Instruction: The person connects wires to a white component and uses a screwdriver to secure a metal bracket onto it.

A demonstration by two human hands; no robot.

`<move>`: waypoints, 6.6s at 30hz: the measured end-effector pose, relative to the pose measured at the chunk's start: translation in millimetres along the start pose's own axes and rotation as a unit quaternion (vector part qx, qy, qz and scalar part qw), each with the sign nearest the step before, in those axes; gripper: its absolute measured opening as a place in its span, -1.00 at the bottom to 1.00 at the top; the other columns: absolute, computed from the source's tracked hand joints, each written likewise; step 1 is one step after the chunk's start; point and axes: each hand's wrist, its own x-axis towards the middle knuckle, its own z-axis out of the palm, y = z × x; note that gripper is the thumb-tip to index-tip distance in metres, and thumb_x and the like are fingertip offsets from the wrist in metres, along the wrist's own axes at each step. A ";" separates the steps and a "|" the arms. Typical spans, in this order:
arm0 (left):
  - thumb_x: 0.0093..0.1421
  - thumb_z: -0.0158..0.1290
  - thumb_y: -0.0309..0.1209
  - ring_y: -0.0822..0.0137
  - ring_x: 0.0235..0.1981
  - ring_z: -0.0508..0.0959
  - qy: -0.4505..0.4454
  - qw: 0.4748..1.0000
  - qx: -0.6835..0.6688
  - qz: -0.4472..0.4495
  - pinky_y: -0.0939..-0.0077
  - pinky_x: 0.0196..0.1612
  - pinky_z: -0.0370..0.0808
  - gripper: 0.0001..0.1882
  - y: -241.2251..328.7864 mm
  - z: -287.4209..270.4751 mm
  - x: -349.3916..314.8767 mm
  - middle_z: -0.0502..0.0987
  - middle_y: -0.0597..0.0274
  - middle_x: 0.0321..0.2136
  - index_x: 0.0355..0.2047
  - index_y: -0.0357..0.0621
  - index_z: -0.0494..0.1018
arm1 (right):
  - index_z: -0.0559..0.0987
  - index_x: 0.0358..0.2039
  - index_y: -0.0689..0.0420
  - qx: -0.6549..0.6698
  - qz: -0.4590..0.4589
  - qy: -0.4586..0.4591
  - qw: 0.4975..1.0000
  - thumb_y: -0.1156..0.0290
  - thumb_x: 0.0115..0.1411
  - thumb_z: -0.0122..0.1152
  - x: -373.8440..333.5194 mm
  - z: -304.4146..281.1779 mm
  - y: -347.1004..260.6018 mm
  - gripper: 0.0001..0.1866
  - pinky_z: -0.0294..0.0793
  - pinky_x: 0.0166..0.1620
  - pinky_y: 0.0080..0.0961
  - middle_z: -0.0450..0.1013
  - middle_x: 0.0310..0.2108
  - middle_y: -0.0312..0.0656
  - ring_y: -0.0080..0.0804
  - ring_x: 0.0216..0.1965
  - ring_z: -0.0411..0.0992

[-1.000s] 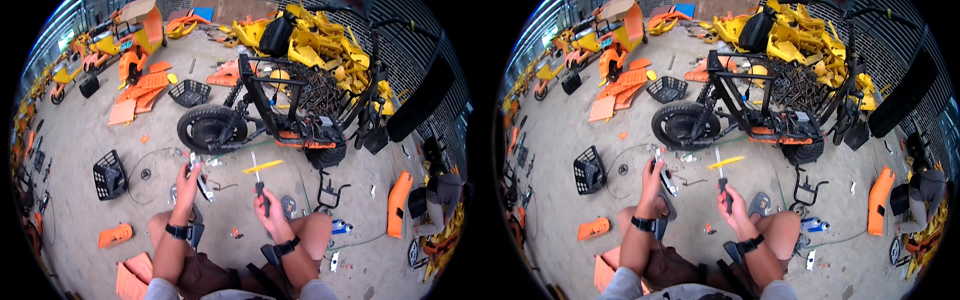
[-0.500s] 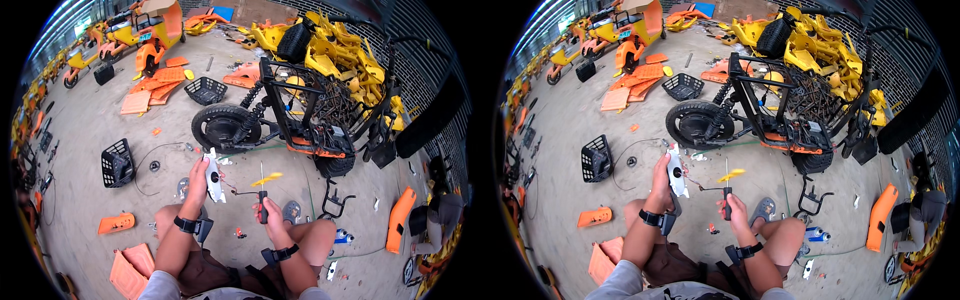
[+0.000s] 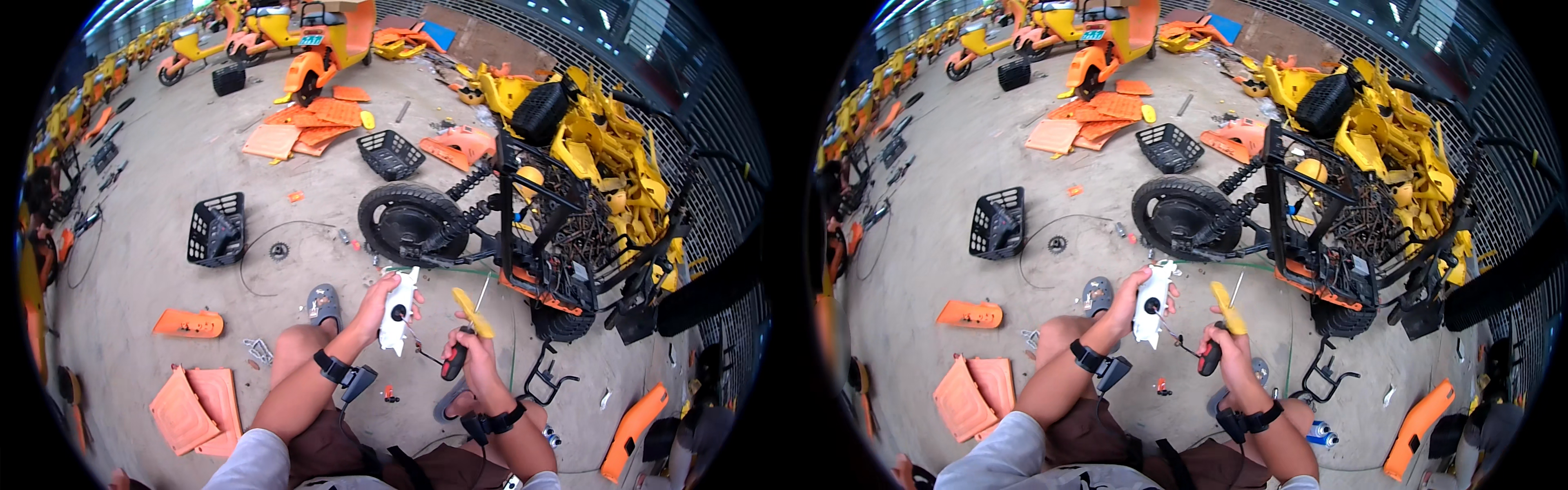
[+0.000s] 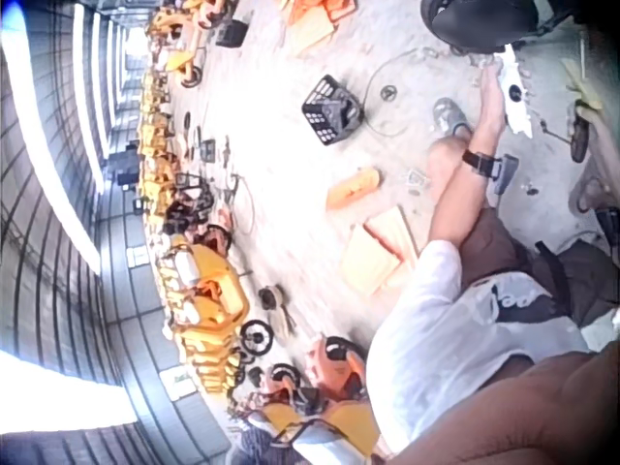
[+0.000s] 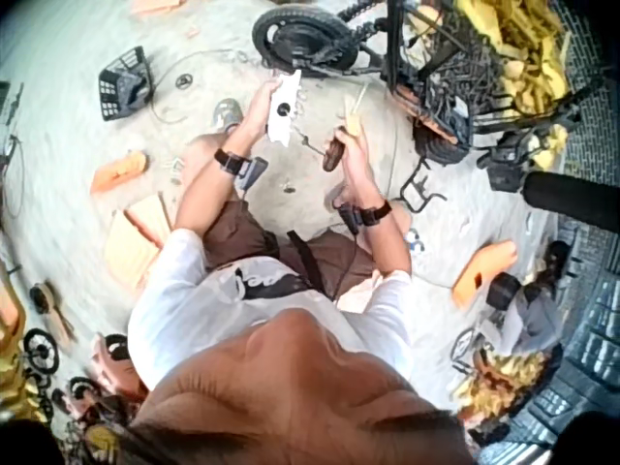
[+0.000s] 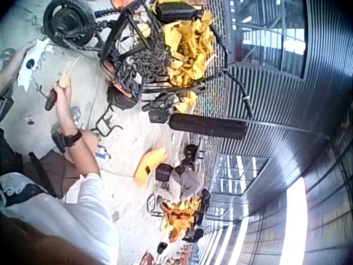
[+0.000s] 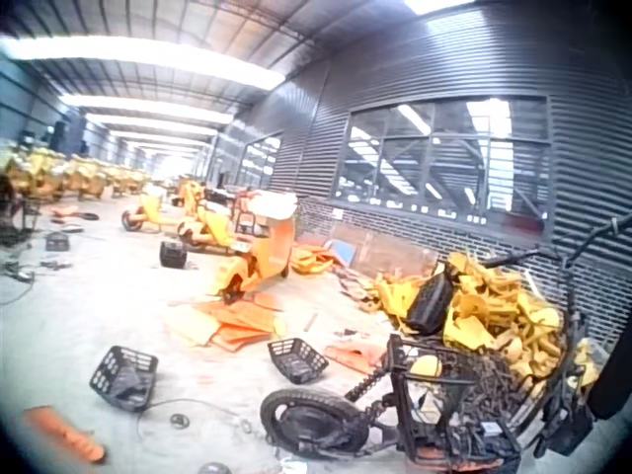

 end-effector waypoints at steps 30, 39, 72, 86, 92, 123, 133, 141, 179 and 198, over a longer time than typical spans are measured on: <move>0.02 -0.01 -0.53 0.45 -0.56 0.37 -0.125 0.962 0.241 -0.041 0.54 -0.52 0.31 -0.76 -75.9 16.3 19.5 0.39 0.28 -0.50 -0.26 -0.20 0.30 | 0.46 -0.24 0.29 -0.202 -0.125 0.145 0.960 0.40 0.27 0.14 73.4 -19.7 28.2 -0.80 0.23 -0.53 -0.67 0.35 -0.54 -0.32 -0.68 -0.60 0.25; -0.02 0.24 -0.30 -0.09 -0.28 0.51 -0.064 0.856 0.511 0.056 0.16 -0.27 0.41 -0.54 -58.3 27.6 -1.3 0.47 -0.05 -0.38 -0.23 -0.23 0.26 | 0.55 -0.14 0.31 -0.146 -0.089 0.153 0.973 0.43 0.31 0.09 60.3 11.9 18.4 -0.78 0.41 -0.12 -0.54 0.51 -0.27 -0.21 -0.47 -0.23 0.45; 0.15 0.16 -0.35 -0.10 -0.25 0.50 0.005 0.875 0.457 0.160 0.14 -0.21 0.40 -0.62 -47.4 25.1 -3.3 0.49 -0.07 -0.33 -0.06 -0.18 0.36 | -0.02 0.38 0.14 -0.053 -0.240 -0.064 0.967 -0.13 0.21 0.03 52.0 14.4 -9.3 -0.09 -0.10 0.36 -0.10 0.01 0.35 0.04 -0.08 0.40 -0.08; 0.19 0.14 -0.27 -0.09 -0.22 0.51 0.038 0.870 0.462 0.168 0.15 -0.19 0.42 -0.59 -50.1 21.7 0.9 0.50 -0.10 -0.32 -0.01 -0.13 0.35 | 0.22 0.29 0.18 0.053 -0.166 0.072 0.982 0.09 0.38 -0.12 54.6 5.0 -7.5 -0.41 0.30 0.12 -0.30 0.28 0.20 -0.04 -0.28 0.16 0.29; 0.17 0.17 -0.24 -0.06 -0.30 0.53 0.034 0.889 0.434 0.141 0.19 -0.24 0.43 -0.59 -51.2 23.6 0.7 0.50 -0.09 -0.37 -0.05 -0.16 0.37 | 0.02 0.39 -0.01 0.037 -0.105 0.020 0.994 0.09 0.38 -0.11 60.1 -9.0 -7.2 -0.35 0.27 0.17 -0.22 0.12 0.29 0.11 -0.14 0.23 0.24; 0.14 0.24 -0.33 0.41 -0.45 0.43 0.049 0.895 0.401 0.190 0.49 -0.33 0.43 -0.65 -20.0 41.2 7.7 0.50 0.18 -0.45 -0.13 -0.22 0.45 | -0.21 0.39 0.16 0.085 -0.102 0.111 0.985 0.56 0.15 0.29 57.8 -11.5 9.8 -0.01 0.35 0.18 -0.31 0.03 0.30 0.17 -0.15 0.26 0.18; 0.15 0.24 -0.34 0.52 -0.42 0.42 0.058 0.888 0.406 0.207 0.53 -0.34 0.44 -0.65 -18.1 36.7 5.6 0.50 0.23 -0.47 -0.12 -0.22 0.45 | -0.24 0.39 0.23 0.063 -0.047 0.049 0.996 0.40 0.30 0.14 65.6 -4.4 13.9 -0.12 0.43 0.09 -0.28 0.23 0.21 0.09 -0.25 0.15 0.34; 0.13 0.22 -0.32 0.10 -0.39 0.53 0.050 0.864 0.452 0.216 0.32 -0.27 0.48 -0.68 -43.5 22.2 -27.0 0.52 -0.01 -0.40 -0.16 -0.21 0.46 | 0.51 -0.04 0.28 -0.057 -0.050 -0.023 0.997 0.35 0.36 0.03 57.9 -1.4 36.4 -0.71 0.46 0.00 -0.53 0.51 -0.16 -0.26 -0.56 -0.13 0.47; 0.14 0.17 -0.43 0.31 -0.40 0.58 -0.012 0.840 0.524 0.138 0.41 -0.29 0.50 -0.65 -24.2 32.7 -12.1 0.57 0.04 -0.39 -0.06 -0.19 0.42 | 0.55 -0.06 0.26 -0.154 -0.140 0.033 0.978 0.43 0.20 0.25 43.2 5.9 34.4 -0.70 0.46 -0.15 -0.59 0.56 -0.21 -0.27 -0.63 -0.23 0.46; 0.16 0.22 -0.30 0.42 -0.38 0.39 0.049 0.897 0.439 -0.016 0.47 -0.27 0.38 -0.61 -50.6 5.6 19.2 0.47 0.29 -0.43 -0.10 -0.28 0.42 | 0.49 -0.03 0.34 0.046 -0.111 -0.422 0.899 0.31 0.15 0.19 -51.2 67.3 -167.8 -0.56 0.25 -0.51 -0.67 0.49 -0.57 -0.26 -0.70 -0.59 0.29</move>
